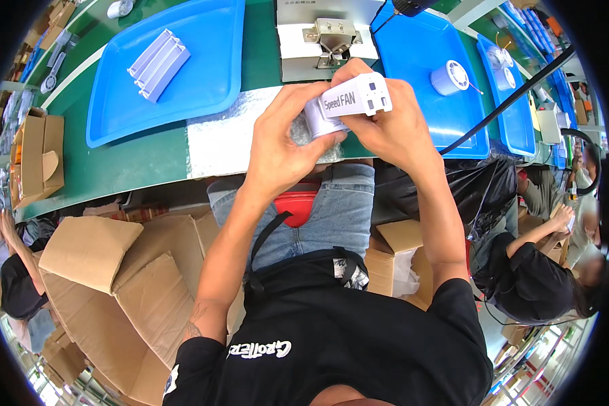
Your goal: Assembling small electronic fans by placing components into plastic housings and securing them with an electric screwdriver.
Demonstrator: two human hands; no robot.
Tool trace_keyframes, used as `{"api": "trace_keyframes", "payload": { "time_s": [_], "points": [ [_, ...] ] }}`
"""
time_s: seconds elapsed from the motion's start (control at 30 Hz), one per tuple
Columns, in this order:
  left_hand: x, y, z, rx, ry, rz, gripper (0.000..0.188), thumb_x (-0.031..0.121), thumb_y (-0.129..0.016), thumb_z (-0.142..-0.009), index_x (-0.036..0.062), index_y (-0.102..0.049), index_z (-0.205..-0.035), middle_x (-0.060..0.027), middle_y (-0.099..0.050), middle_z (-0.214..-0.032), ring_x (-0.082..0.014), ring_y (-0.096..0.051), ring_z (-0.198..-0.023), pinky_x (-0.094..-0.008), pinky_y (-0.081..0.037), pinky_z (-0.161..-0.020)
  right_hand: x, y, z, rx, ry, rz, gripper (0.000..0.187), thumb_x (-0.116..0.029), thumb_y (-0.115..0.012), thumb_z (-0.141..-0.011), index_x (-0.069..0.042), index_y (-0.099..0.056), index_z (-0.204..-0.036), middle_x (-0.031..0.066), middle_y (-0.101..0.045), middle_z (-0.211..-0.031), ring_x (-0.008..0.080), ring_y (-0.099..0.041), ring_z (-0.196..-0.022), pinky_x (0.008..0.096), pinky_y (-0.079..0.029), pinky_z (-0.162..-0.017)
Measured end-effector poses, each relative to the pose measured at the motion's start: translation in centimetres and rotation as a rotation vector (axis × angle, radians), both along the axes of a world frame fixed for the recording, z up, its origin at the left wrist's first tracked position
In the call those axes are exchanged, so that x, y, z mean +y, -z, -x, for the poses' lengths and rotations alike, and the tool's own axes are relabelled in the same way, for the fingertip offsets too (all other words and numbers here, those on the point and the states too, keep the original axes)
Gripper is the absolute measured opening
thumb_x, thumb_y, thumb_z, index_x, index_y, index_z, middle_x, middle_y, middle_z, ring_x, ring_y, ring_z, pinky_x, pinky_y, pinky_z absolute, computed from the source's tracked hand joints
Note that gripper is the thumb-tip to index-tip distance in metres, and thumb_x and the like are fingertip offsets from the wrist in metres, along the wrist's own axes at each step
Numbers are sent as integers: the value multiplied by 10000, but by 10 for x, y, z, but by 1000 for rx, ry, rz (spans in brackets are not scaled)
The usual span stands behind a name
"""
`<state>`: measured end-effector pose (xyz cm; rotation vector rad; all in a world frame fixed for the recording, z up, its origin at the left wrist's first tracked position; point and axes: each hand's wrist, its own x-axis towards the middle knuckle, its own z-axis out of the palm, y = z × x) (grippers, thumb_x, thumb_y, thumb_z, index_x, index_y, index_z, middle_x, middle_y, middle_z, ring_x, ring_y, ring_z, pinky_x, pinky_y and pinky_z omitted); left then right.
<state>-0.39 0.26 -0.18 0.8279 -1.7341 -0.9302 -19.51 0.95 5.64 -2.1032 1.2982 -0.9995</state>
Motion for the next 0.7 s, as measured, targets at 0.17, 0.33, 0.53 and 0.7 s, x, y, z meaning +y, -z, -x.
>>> {"api": "trace_keyframes", "payload": {
  "time_s": [0.17,0.33,0.53,0.7],
  "points": [
    [3,0,3,5,-37,26,574,59,-886,-728,8,-700,-1268,-157,-715,-1210,-318,-703,-1112,-396,-539,-992,1,0,-2,65,73,-3,380,-46,-729,-812,-5,-623,-1174,203,-695,-802,432,-695,-785,463,-535,-662],
    [3,1,4,9,-57,20,588,62,-884,-747,19,-689,-1300,-155,-704,-1234,-308,-699,-1128,-383,-535,-997,30,2,-21,-51,301,40,510,9,-707,-823,-5,-575,-1315,132,-694,-789,285,-686,-664,370,-533,-618],
    [-3,6,-2,159,95,-61,568,105,-882,-764,8,-686,-1288,-160,-700,-1218,-298,-687,-1159,-369,-526,-989,71,53,-26,25,266,601,549,119,-709,-832,72,-512,-1342,105,-698,-855,186,-646,-651,296,-517,-606],
    [5,-6,1,-49,42,-93,602,125,-906,-760,11,-670,-1301,-156,-709,-1242,-302,-691,-1126,-372,-523,-997,60,42,-1,-45,106,649,393,26,-698,-848,32,-589,-1226,104,-684,-882,244,-641,-662,373,-522,-617]
  ]
}}
